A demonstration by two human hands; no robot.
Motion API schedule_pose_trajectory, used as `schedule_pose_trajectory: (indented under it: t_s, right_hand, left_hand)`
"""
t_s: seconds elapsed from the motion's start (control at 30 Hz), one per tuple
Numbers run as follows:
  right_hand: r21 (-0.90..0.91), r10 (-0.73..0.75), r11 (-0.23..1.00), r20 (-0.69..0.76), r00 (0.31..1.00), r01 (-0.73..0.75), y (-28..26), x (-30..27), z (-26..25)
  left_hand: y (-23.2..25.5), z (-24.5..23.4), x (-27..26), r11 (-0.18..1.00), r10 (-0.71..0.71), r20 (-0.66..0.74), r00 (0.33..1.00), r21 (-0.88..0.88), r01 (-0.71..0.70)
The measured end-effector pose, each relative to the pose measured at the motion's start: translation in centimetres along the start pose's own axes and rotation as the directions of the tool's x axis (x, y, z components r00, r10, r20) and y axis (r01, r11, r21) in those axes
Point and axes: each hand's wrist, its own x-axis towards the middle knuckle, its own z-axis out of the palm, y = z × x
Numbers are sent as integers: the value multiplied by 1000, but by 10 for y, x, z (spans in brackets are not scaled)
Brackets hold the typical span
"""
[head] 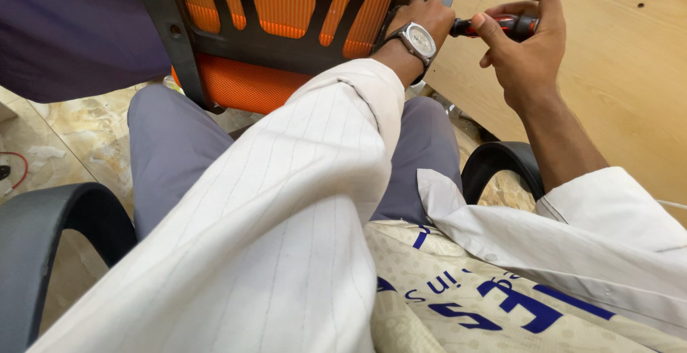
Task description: The person uses a screwdriver to tighten screws on the back of an orange office chair. The person holds the chair steady with one hand while turning the screwdriver with the other.
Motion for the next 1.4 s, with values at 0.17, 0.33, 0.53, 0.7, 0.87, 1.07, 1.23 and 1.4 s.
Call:
schedule_pose_trajectory:
  t_s: [0.17,0.33,0.53,0.7,0.87,1.07,1.23,1.4]
  right_hand:
    - [127,2,992,154,988,-21,-18,5,-11]
    - [-59,-54,997,2,999,54,-7,1,0]
    - [-71,-80,995,-101,992,73,-3,0,12]
    - [-45,24,999,-140,990,-31,-10,-8,11]
    - [165,195,970,-88,977,-179,-10,-5,4]
    - [452,335,829,71,940,-330,9,12,-23]
    - [526,429,798,-153,890,-294,41,36,-7]
    - [674,475,643,22,880,-364,42,43,8]
  left_hand:
    - [-13,-14,2,993,-20,211,977,-107,43]
    - [-15,-13,-9,995,-5,175,985,-99,22]
    - [-12,-22,-18,996,-3,180,984,-89,19]
    - [-21,-33,-20,988,79,229,970,-151,-45]
    - [-28,-28,-24,964,136,135,981,-247,-99]
    - [-44,-19,-17,941,205,130,970,-300,-159]
    - [-43,-13,-13,938,189,86,978,-310,-154]
    - [-47,-15,-30,934,101,69,992,-349,-71]
